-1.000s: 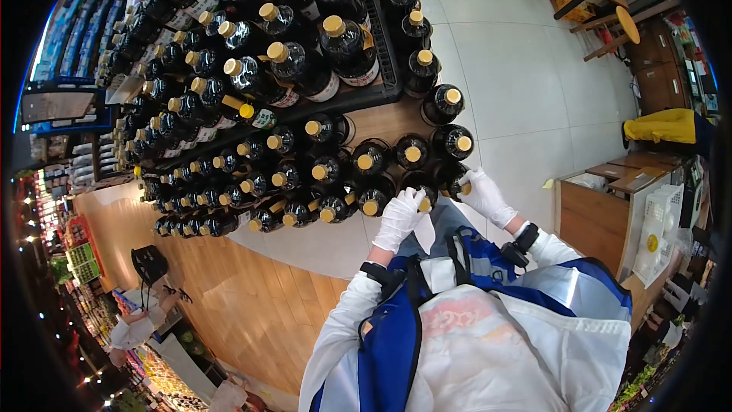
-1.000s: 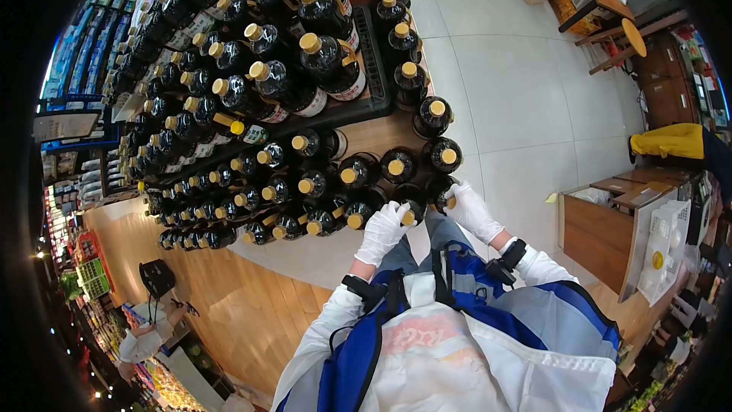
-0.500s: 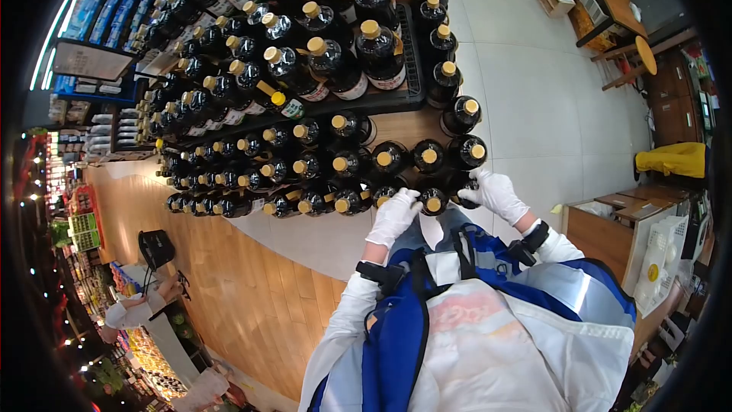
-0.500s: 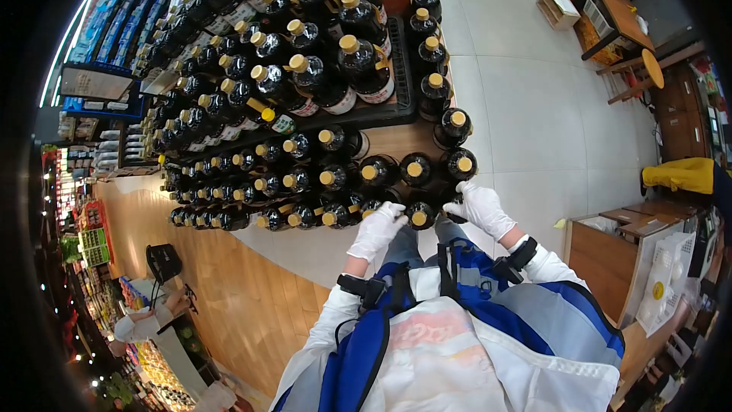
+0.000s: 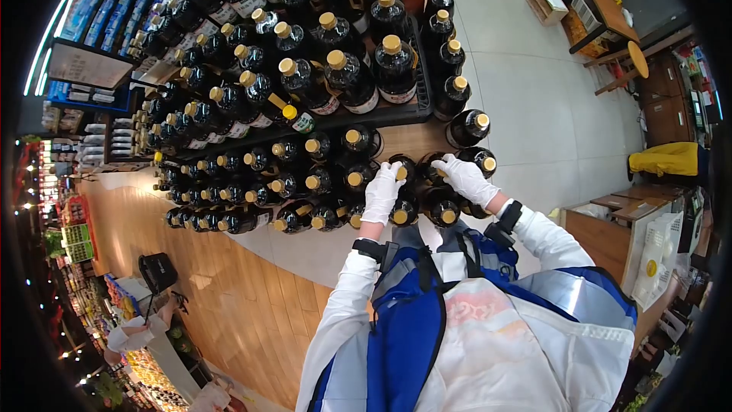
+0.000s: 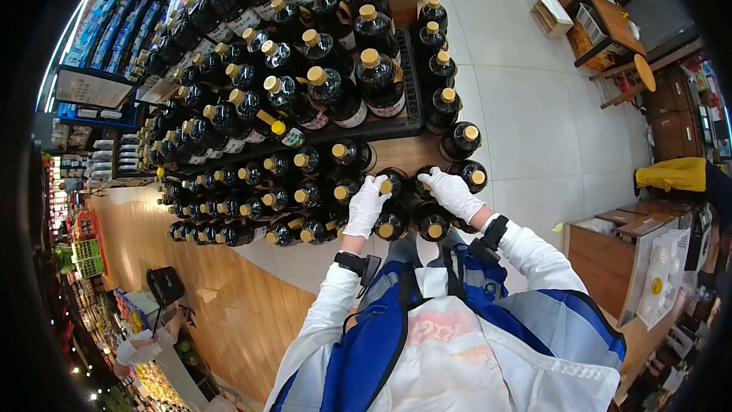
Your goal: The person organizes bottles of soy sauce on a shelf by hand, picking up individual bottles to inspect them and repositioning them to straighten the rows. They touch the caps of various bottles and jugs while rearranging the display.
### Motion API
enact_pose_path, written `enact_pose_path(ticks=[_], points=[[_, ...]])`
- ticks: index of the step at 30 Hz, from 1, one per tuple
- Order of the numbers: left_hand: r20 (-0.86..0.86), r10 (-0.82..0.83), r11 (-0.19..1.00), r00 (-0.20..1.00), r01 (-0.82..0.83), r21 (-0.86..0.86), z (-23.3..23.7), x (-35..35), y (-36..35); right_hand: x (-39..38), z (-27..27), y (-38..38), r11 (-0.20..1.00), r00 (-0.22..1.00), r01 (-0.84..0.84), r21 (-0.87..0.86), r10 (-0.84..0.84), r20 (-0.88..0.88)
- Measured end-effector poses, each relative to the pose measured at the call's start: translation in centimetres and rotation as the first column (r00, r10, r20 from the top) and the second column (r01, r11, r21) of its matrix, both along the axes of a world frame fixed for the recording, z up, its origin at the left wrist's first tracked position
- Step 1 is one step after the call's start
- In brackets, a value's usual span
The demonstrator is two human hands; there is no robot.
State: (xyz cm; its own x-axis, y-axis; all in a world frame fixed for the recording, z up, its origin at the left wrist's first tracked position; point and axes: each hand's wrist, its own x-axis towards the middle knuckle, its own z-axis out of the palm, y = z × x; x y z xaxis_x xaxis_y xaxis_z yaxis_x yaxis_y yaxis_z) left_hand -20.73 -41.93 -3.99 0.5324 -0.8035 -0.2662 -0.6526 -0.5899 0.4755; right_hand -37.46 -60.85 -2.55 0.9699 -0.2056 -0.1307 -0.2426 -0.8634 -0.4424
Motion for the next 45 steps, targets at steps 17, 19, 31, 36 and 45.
enact_pose_path(ticks=[17,19,31,36,45], points=[[0.064,-0.257,0.962,0.964,0.261,-0.073,-2.6,2.1,-0.8,1.8,0.9,-0.4,0.995,0.984,0.029,0.096,-0.011,-0.177],[0.012,-0.19,0.979,0.982,0.19,-0.075,-2.3,1.7,-0.9,3.6,3.5,-2.1,0.994,0.928,-0.07,0.082,0.095,-0.359],[-0.019,-0.2,0.978,0.98,0.199,-0.06,-2.1,1.9,-1.3,23.5,12.2,-7.3,0.8,0.883,0.466,-0.378,-0.398,0.248],[0.037,-0.212,0.976,0.977,0.213,-0.041,-2.0,2.1,-1.0,25.6,11.9,-6.9,0.743,0.785,0.615,-0.265,-0.547,0.291],[-0.136,-0.063,0.998,0.989,0.064,0.0,-1.0,2.2,-1.0,19.8,14.3,-5.8,0.823,0.824,0.558,-0.106,-0.534,0.191]])
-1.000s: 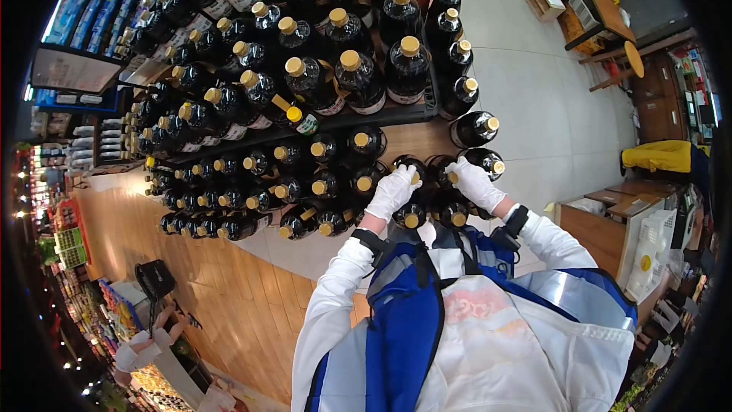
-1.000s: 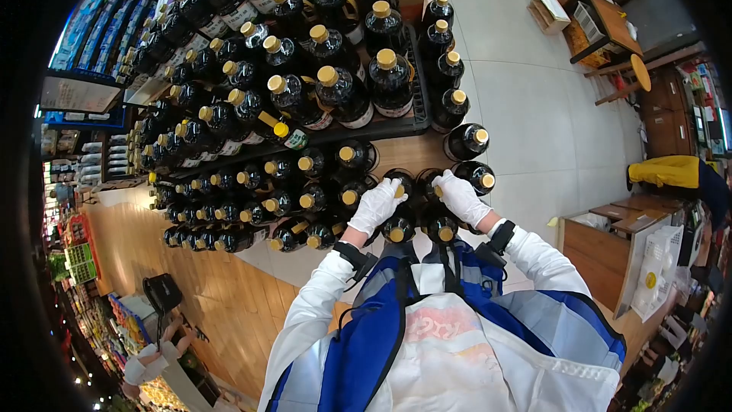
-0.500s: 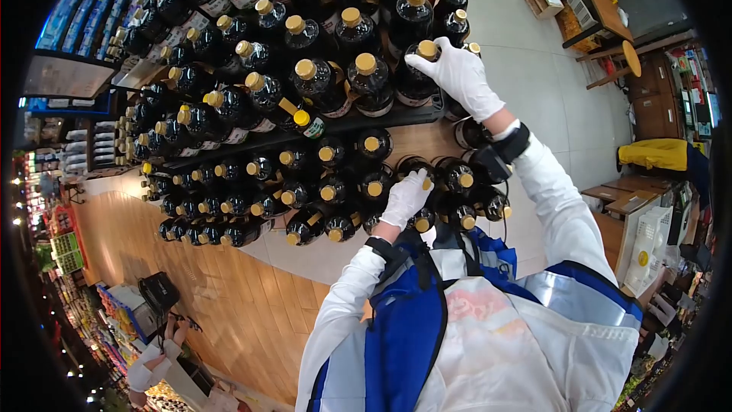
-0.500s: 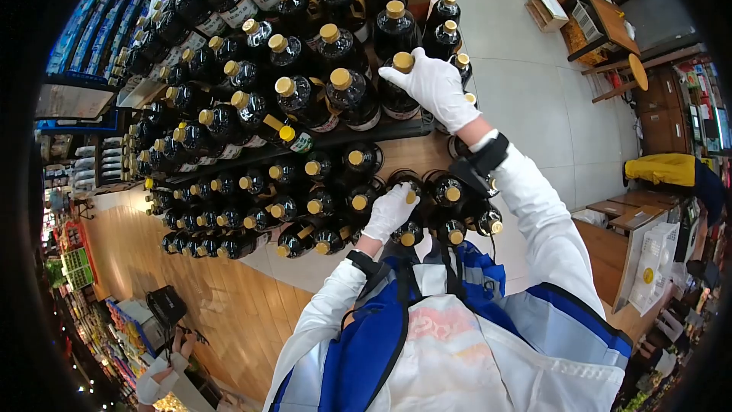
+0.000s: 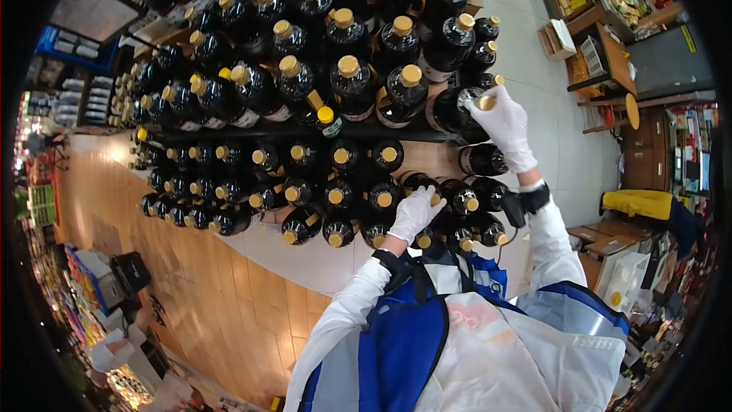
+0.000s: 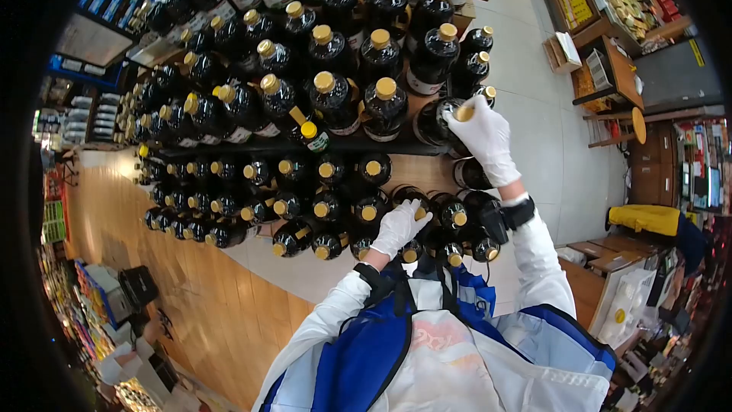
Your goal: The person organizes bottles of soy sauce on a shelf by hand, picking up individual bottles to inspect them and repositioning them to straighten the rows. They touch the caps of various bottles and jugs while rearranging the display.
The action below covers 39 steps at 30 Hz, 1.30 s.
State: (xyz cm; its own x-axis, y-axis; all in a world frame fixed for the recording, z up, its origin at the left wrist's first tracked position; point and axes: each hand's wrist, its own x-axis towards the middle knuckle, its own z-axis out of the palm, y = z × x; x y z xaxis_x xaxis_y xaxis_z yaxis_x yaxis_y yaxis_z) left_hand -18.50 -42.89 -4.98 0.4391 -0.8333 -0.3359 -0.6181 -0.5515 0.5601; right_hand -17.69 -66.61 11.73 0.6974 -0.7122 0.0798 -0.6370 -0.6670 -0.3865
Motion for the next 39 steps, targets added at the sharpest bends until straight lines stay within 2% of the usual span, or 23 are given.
enact_pose_path(ticks=[6,9,10,11,12,13,14,15,17,18,21,23,25,29,31,33,34,35,36,38,39], points=[[-0.085,0.061,0.997,0.995,-0.065,-0.047,0.2,0.5,0.0,-2.5,4.5,0.6,0.987,0.979,-0.153,0.05,0.158,-0.125],[-0.014,0.266,0.911,0.964,-0.256,-0.325,1.2,0.8,-0.5,-3.7,4.8,0.6,0.949,0.945,-0.296,0.111,0.308,-0.108],[-0.08,0.336,0.89,0.938,-0.344,-0.299,0.9,0.5,-1.3,-3.9,5.4,1.0,0.934,0.921,-0.332,0.134,0.351,-0.17],[-0.467,0.332,0.822,0.819,-0.494,-0.283,1.0,0.4,-2.0,-3.9,5.2,0.9,0.895,0.879,-0.421,0.148,0.442,-0.176],[-0.777,0.261,0.757,0.572,-0.621,-0.203,1.0,0.3,-2.6,-4.2,4.9,0.8,0.849,0.831,-0.503,0.163,0.527,-0.178],[-0.962,0.136,0.703,0.238,-0.707,-0.076,1.1,0.2,-3.4,-4.4,4.7,0.6,0.796,0.776,-0.58,0.172,0.604,-0.179],[-0.993,0.006,0.69,0.119,-0.719,-0.082,0.8,0.0,-4.0,-4.6,4.1,0.3,0.746,0.727,-0.639,0.186,0.665,-0.17],[-0.946,-0.097,0.706,-0.311,-0.691,0.155,1.2,-0.4,-4.4,-4.5,4.0,0.3,0.718,0.686,-0.667,0.201,0.696,-0.211],[-0.92,0.029,0.68,-0.391,-0.666,0.305,2.2,-1.4,-4.8,-3.9,3.8,0.9,0.65,0.588,-0.72,0.241,0.757,-0.284],[-0.931,-0.055,0.643,-0.36,-0.726,0.243,2.4,-1.7,-5.0,-3.6,3.7,1.2,0.637,0.566,-0.728,0.255,0.768,-0.301],[-0.883,-0.122,0.553,-0.454,-0.77,0.319,3.2,-2.3,-5.2,-3.2,3.3,1.1,0.557,0.458,-0.777,0.294,0.82,-0.345],[-0.856,-0.122,0.532,-0.503,-0.761,0.372,0.1,-4.2,-5.9,-3.4,2.6,1.0,0.503,0.421,-0.827,0.252,0.851,-0.314],[-0.788,-0.182,0.609,-0.589,-0.697,0.38,0.3,-3.7,-6.2,-3.6,1.7,1.0,0.473,0.399,-0.85,0.232,0.866,-0.302],[-0.821,-0.245,0.399,-0.515,-0.826,0.399,-1.9,-4.8,-8.0,-2.8,-0.3,0.4,0.448,0.391,-0.88,0.156,0.871,-0.299],[-0.821,-0.29,0.325,-0.491,-0.858,0.398,-0.3,-4.1,-8.4,-2.4,-1.4,0.3,0.43,0.379,-0.895,0.115,0.871,-0.312],[-0.844,-0.312,0.231,-0.437,-0.896,0.38,1.2,-3.5,-9.0,-1.4,-2.4,-0.6,0.407,0.385,-0.906,0.115,0.905,-0.179],[-0.826,-0.377,0.25,-0.419,-0.904,0.345,-0.6,-3.7,-9.2,-1.1,-2.4,-0.5,0.408,0.38,-0.907,0.102,0.898,-0.221],[-0.84,-0.349,0.24,-0.416,-0.906,0.349,-2.2,-4.2,-9.6,-0.9,-2.3,-0.2,0.409,0.374,-0.908,0.089,0.889,-0.263],[-0.984,-0.144,0.334,-0.106,-0.941,0.052,-3.7,-4.8,-9.3,-0.8,-2.1,-0.2,0.431,0.385,-0.893,0.13,0.881,-0.275],[-0.963,0.2,0.625,0.18,-0.781,-0.016,-4.4,-4.3,-8.5,-1.0,-1.6,0.0,0.451,0.4,-0.881,0.144,0.872,-0.281],[-0.862,0.36,0.679,0.357,-0.734,-0.02,-2.6,-3.5,-7.2,-1.0,-1.5,0.0,0.459,0.407,-0.876,0.149,0.869,-0.282]])
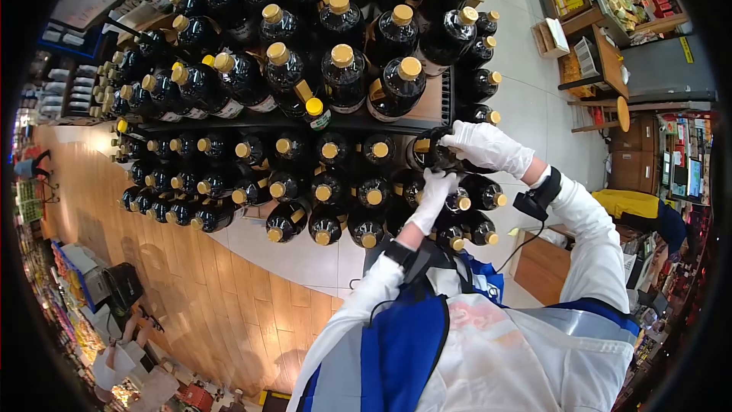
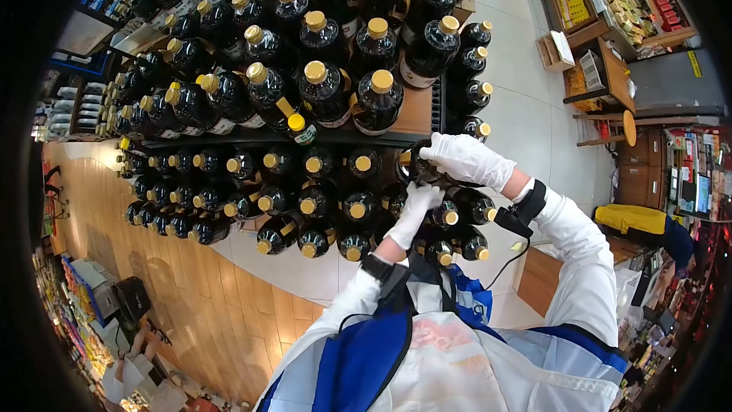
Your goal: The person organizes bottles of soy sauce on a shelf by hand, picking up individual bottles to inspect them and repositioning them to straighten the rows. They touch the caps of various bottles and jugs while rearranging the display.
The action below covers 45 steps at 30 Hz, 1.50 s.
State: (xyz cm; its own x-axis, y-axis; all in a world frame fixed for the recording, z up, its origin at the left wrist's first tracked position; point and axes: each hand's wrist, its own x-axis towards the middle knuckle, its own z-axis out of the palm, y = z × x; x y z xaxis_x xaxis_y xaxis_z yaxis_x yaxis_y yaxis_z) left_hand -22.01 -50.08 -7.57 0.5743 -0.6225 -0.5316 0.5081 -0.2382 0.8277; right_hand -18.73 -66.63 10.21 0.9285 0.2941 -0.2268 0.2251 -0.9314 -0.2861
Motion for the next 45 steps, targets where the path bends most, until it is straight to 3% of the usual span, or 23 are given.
enact_pose_path(ticks=[1,2,4,5,6,8,10,11,12,14,15,17,18,20,22,23,24,26,29,30,31,35,45], points=[[0.145,-0.088,0.977,0.985,0.056,0.207,2.0,0.8,1.3,-0.2,-0.1,-0.3,1.0,0.998,0.01,-0.023,-0.011,-0.057],[0.417,-0.294,0.916,0.86,0.128,0.38,5.3,1.7,3.4,-0.5,-0.5,-0.7,0.998,0.996,0.048,-0.027,-0.05,-0.073],[0.67,-0.619,0.782,0.41,0.252,0.57,4.1,2.0,5.6,-1.4,-1.5,-1.2,0.991,0.985,0.127,-0.03,-0.13,-0.118],[0.616,-0.68,0.731,0.397,0.308,0.608,3.0,1.9,6.4,-2.2,-1.5,-1.2,0.967,0.951,0.254,-0.036,-0.256,-0.173],[0.652,-0.65,0.759,0.391,0.296,0.58,0.8,2.0,6.3,-2.6,-1.4,-1.0,0.952,0.934,0.306,-0.021,-0.305,-0.186],[0.648,-0.652,0.754,0.394,0.429,0.498,1.7,3.9,6.8,-3.1,-1.4,-0.8,0.92,0.904,0.391,0.024,-0.378,-0.201],[0.531,-0.617,0.786,0.58,0.467,0.404,4.5,5.4,8.0,-3.6,-1.8,-0.7,0.898,0.894,0.433,0.083,-0.415,-0.171],[0.475,-0.584,0.809,0.659,0.427,0.403,5.3,5.4,9.1,-4.0,-1.9,-0.3,0.874,0.875,0.474,0.109,-0.454,-0.167],[0.567,-0.432,0.899,0.701,0.284,0.334,4.1,4.3,10.7,-4.2,-2.0,-0.2,0.851,0.86,0.506,0.139,-0.485,-0.157],[0.249,-0.383,0.876,0.889,0.265,0.403,4.6,3.5,13.2,-4.6,-2.7,-0.2,0.822,0.841,0.54,0.178,-0.527,-0.119],[0.052,-0.382,0.852,0.923,0.33,0.407,5.3,3.1,14.7,-4.8,-2.9,0.1,0.81,0.834,0.551,0.201,-0.542,-0.102],[-0.235,-0.382,0.795,0.894,0.448,0.409,5.4,1.7,18.3,-5.1,-2.7,0.3,0.808,0.835,0.543,0.228,-0.547,-0.053],[-0.214,-0.586,0.65,0.782,0.611,0.452,2.3,0.8,20.3,-4.9,-2.8,0.4,0.811,0.841,0.53,0.247,-0.541,-0.029],[-0.236,-0.65,0.578,0.723,0.672,0.464,3.6,-0.4,21.0,-4.7,-3.1,0.4,0.797,0.829,0.553,0.244,-0.556,-0.065],[-0.134,-0.541,0.692,0.83,0.53,0.489,5.8,-2.0,19.0,-4.6,-3.5,0.4,0.809,0.841,0.532,0.249,-0.539,-0.045],[0.083,-0.511,0.722,0.855,0.375,0.582,4.0,-4.2,17.8,-4.7,-3.8,0.2,0.814,0.845,0.524,0.251,-0.534,-0.033],[0.293,-0.48,0.742,0.827,0.204,0.639,2.2,-6.3,16.5,-4.7,-4.0,0.1,0.819,0.848,0.517,0.249,-0.529,-0.023],[0.472,-0.302,0.749,0.828,-0.1,0.655,0.9,-8.8,13.9,-4.5,-4.2,0.3,0.808,0.837,0.539,0.24,-0.545,-0.044],[0.596,-0.228,0.73,0.77,-0.27,0.628,-2.2,-9.7,12.4,-4.7,-5.1,-0.1,0.825,0.845,0.523,0.215,-0.534,-0.005],[0.643,-0.255,0.742,0.722,-0.281,0.609,-3.5,-10.1,12.6,-4.7,-5.2,-0.3,0.843,0.86,0.499,0.201,-0.51,0.003],[0.626,-0.172,0.723,0.761,-0.334,0.605,-0.4,-9.4,13.0,-4.7,-5.1,-0.2,0.833,0.854,0.512,0.209,-0.521,-0.014],[0.651,-0.159,0.745,0.742,-0.342,0.573,-1.3,-9.5,13.9,-4.5,-4.7,0.4,0.83,0.85,0.521,0.199,-0.525,-0.04],[0.603,-0.262,0.71,0.753,-0.274,0.649,-0.4,-9.9,14.7,-4.8,-5.2,0.0,0.821,0.839,0.528,0.218,-0.544,0.016]])
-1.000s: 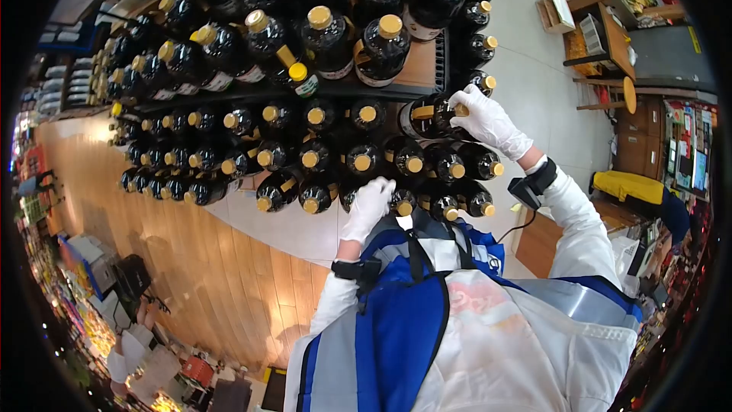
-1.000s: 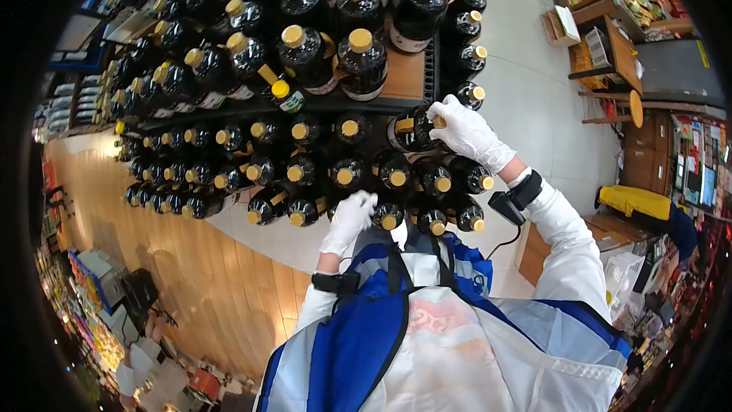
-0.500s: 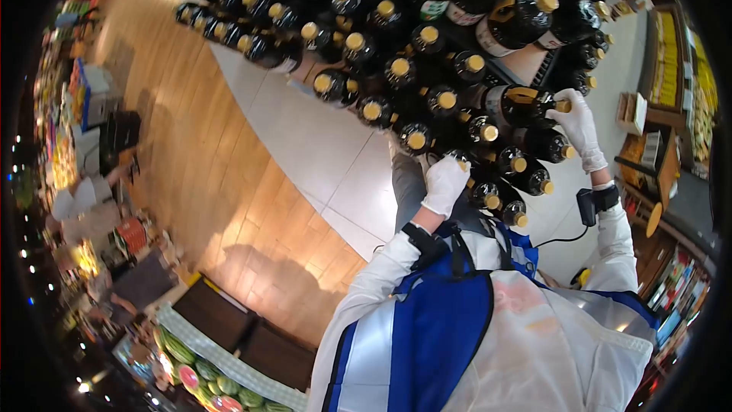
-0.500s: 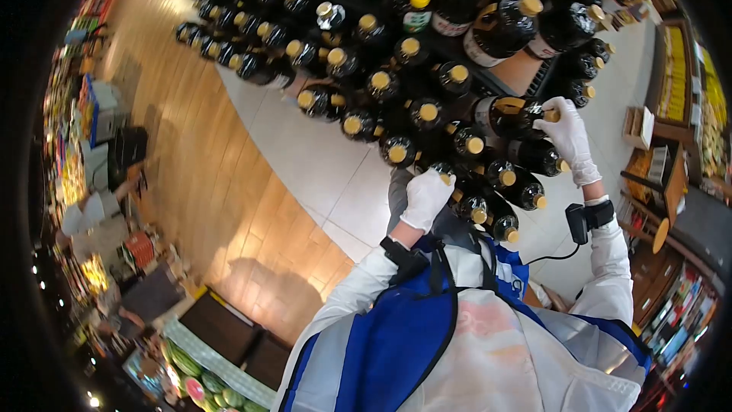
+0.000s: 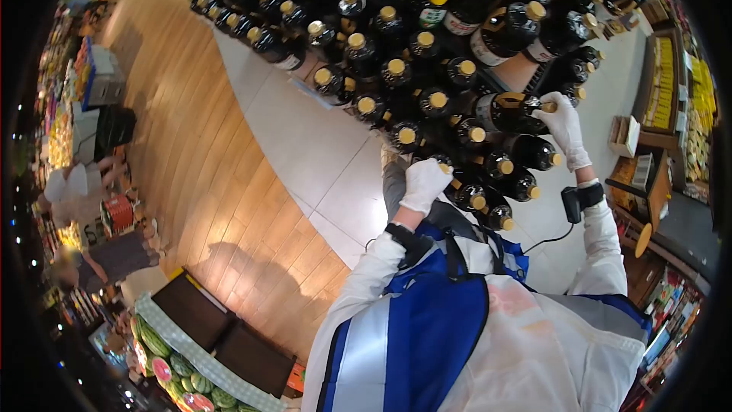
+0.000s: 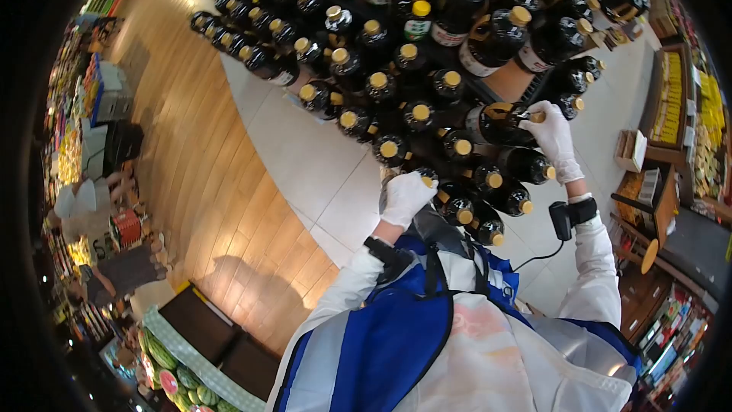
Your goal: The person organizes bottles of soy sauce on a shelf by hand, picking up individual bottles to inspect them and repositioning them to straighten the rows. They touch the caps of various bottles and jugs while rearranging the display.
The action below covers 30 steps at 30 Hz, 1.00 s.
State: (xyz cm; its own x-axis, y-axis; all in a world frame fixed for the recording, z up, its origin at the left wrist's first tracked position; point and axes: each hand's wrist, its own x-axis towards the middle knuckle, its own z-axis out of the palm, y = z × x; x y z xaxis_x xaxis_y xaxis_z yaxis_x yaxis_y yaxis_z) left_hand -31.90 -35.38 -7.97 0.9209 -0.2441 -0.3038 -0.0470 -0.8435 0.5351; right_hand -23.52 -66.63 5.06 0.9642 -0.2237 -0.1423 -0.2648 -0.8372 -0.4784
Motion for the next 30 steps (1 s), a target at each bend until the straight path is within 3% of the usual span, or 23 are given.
enact_pose_path(ticks=[3,6,9,10,13,15,24,30], points=[[0.004,-0.033,0.999,0.999,0.034,-0.029,-1.2,-0.8,0.7,-0.4,0.2,-0.1,0.999,0.998,-0.043,-0.002,0.043,0.053],[-0.077,-0.135,0.99,0.988,0.138,0.037,2.3,0.5,1.4,-0.2,0.7,0.4,1.0,1.0,0.025,0.009,-0.025,0.004],[0.089,-0.162,0.981,0.983,0.151,0.12,3.7,1.9,0.3,-0.3,0.8,0.4,0.999,1.0,0.022,0.044,-0.023,0.016],[0.061,-0.152,0.987,0.986,0.148,0.063,5.3,3.2,-0.5,-0.2,0.9,0.4,0.998,1.0,0.018,0.058,-0.019,0.023],[0.139,-0.427,0.883,0.893,0.38,0.274,5.7,5.9,-4.2,0.0,1.2,0.5,0.998,0.999,0.037,0.043,-0.037,-0.01],[0.217,-0.492,0.868,0.843,0.454,0.202,2.1,6.8,-6.2,-0.2,0.9,0.0,0.999,1.0,-0.005,0.043,0.005,0.008],[0.18,-0.536,0.831,0.825,0.553,-0.056,0.0,9.2,-8.0,0.1,0.6,-0.1,0.996,0.999,-0.043,0.074,0.042,0.013],[0.096,-0.584,0.808,0.806,0.588,-0.02,0.4,9.2,-6.9,0.0,-2.8,1.9,0.996,0.998,-0.044,0.075,0.047,-0.049]])
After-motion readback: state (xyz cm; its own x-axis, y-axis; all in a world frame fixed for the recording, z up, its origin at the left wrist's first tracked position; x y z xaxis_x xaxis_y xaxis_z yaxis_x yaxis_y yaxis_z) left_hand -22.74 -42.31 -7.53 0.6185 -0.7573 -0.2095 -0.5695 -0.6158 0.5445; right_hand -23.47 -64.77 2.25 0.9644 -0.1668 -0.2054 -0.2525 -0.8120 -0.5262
